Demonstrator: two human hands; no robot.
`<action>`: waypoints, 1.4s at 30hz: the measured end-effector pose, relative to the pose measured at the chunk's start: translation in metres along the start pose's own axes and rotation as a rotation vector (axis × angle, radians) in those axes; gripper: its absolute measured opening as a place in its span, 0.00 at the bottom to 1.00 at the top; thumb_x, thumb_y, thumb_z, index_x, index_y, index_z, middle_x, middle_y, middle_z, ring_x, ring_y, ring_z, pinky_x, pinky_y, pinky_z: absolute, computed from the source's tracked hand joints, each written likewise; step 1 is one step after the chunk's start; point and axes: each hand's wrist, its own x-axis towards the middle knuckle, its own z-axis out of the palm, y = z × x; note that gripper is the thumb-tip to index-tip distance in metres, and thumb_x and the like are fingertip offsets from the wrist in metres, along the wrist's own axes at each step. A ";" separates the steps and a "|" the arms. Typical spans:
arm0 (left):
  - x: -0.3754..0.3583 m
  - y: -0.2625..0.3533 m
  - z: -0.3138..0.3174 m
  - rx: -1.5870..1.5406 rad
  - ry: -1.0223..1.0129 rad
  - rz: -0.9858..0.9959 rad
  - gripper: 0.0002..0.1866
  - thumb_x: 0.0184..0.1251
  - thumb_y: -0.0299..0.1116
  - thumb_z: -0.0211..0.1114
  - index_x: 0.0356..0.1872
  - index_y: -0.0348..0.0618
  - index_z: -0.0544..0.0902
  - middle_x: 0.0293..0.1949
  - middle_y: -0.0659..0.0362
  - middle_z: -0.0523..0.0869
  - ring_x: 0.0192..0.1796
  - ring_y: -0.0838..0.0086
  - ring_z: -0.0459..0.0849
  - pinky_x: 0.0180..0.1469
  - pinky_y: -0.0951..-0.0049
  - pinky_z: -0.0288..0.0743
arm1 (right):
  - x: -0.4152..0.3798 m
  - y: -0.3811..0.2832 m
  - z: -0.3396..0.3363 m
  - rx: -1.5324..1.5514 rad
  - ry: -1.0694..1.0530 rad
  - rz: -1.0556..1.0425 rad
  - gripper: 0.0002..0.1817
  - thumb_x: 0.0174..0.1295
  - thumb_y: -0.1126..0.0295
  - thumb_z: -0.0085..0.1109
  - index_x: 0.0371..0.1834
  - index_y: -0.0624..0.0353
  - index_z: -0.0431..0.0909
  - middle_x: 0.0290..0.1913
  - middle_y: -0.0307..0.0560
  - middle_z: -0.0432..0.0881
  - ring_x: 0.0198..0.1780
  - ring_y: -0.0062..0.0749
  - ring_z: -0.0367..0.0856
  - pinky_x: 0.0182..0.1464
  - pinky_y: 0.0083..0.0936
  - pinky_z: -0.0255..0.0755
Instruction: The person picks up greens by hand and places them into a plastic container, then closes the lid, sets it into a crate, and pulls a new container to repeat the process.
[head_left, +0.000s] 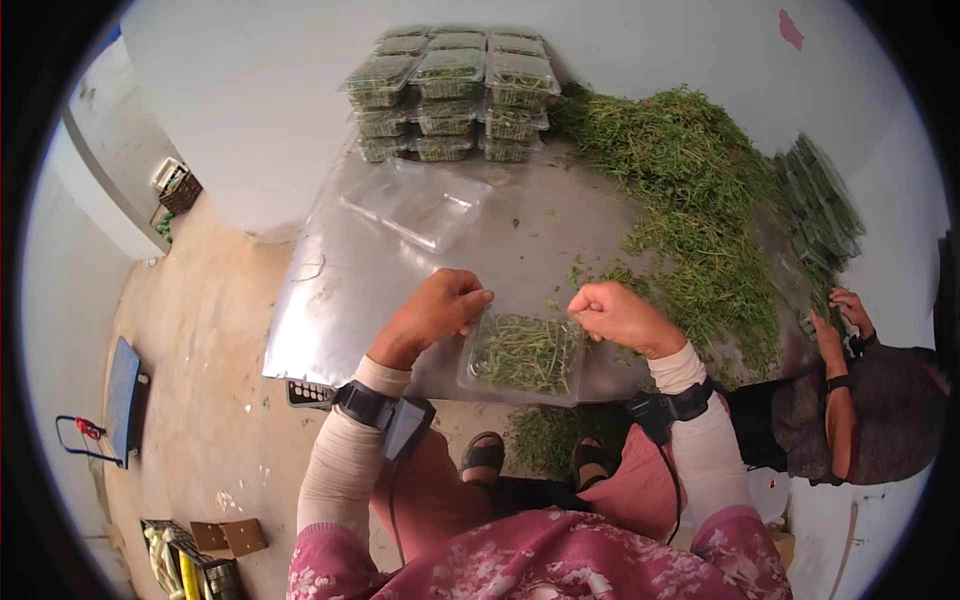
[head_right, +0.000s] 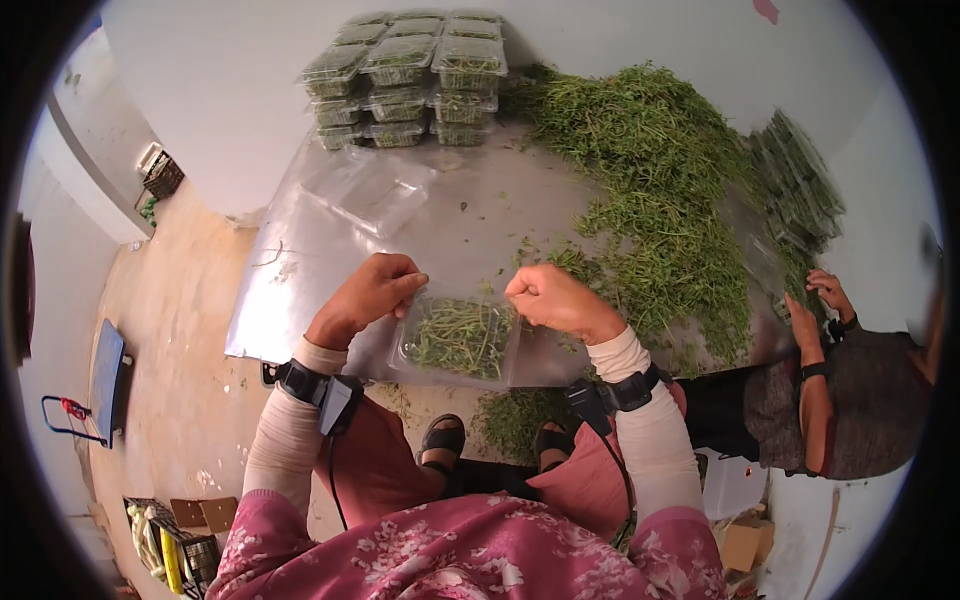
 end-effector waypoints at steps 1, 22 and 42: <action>0.000 0.000 0.000 0.008 0.010 0.027 0.14 0.71 0.35 0.63 0.32 0.32 0.82 0.20 0.61 0.80 0.23 0.79 0.78 0.27 0.74 0.71 | -0.001 0.000 0.000 0.042 0.000 0.010 0.09 0.65 0.72 0.57 0.41 0.68 0.80 0.30 0.35 0.79 0.28 0.16 0.75 0.30 0.18 0.70; -0.056 -0.012 0.039 -0.592 0.490 0.262 0.37 0.73 0.50 0.65 0.72 0.37 0.63 0.58 0.53 0.79 0.59 0.70 0.77 0.60 0.67 0.73 | 0.003 -0.006 0.010 0.580 0.193 -0.152 0.06 0.70 0.75 0.56 0.46 0.64 0.75 0.34 0.37 0.77 0.31 0.21 0.75 0.37 0.18 0.72; -0.118 -0.001 0.039 -0.926 0.697 0.387 0.42 0.61 0.36 0.76 0.72 0.35 0.63 0.63 0.51 0.78 0.63 0.67 0.77 0.67 0.66 0.71 | 0.001 -0.007 0.036 0.434 0.144 -0.418 0.11 0.72 0.71 0.59 0.52 0.63 0.75 0.41 0.42 0.81 0.35 0.20 0.76 0.40 0.19 0.72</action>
